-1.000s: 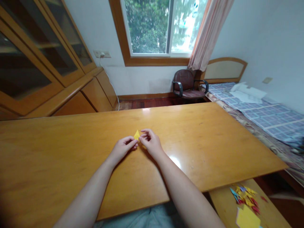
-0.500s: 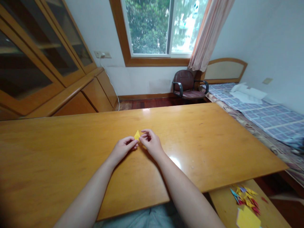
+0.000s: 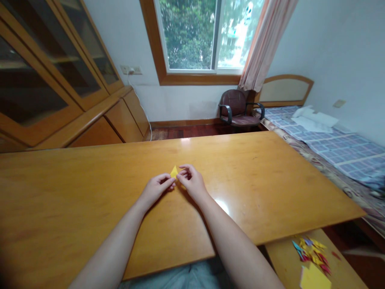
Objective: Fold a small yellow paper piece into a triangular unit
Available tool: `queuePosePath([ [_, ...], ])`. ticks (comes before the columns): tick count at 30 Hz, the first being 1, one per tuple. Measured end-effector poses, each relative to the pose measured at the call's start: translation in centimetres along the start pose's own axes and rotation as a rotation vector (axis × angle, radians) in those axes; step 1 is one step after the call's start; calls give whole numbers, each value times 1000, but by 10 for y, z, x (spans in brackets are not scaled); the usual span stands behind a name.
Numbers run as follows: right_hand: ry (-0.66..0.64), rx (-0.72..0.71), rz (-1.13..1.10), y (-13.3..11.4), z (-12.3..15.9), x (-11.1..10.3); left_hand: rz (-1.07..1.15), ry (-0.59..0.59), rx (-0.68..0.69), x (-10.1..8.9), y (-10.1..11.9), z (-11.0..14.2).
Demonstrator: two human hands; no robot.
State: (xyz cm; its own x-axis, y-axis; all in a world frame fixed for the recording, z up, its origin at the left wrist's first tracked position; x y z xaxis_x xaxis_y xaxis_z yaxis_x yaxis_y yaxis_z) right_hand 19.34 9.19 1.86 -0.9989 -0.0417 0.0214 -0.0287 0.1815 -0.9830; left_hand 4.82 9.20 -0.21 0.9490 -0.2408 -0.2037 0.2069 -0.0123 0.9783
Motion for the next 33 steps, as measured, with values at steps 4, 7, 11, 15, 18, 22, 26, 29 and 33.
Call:
queuePosePath([
  [4, 6, 1, -1, 0, 0, 0, -11, -4, 9, 0, -1, 0],
  [7, 5, 1, 4, 0, 0, 0, -10, -7, 17, 0, -1, 0],
  [11, 6, 2, 6, 0, 0, -1, -25, -7, 24, 0, 0, 0],
  [15, 6, -2, 1, -1, 0, -1, -37, 0, 20, -1, 3, 1],
  [18, 0, -4, 0, -1, 0, 0, -38, -3, 21, 0, 4, 0],
  [22, -11, 3, -2, -2, 1, 1, -9, -1, 9, 0, 2, 0],
  [26, -11, 3, -5, -1, 1, 1, 4, -3, 3, 0, -1, 0],
  [29, -4, 2, -1, -1, 0, 0, -9, -3, 3, 0, -1, 0],
  [33, 4, 0, 1, -1, 0, 0, -9, 1, 5, -1, 2, 1],
])
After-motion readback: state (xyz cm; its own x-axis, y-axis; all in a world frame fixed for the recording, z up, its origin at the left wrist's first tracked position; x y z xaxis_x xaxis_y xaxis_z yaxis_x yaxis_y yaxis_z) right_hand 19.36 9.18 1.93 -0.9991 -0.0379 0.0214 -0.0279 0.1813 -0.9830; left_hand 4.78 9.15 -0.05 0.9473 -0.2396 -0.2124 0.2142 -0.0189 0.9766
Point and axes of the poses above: each hand's wrist, its own z-axis away from the middle knuckle, its own x-axis out of the palm, y = z × x, the point moved 10 cm from there along -z, towards the middle knuckle
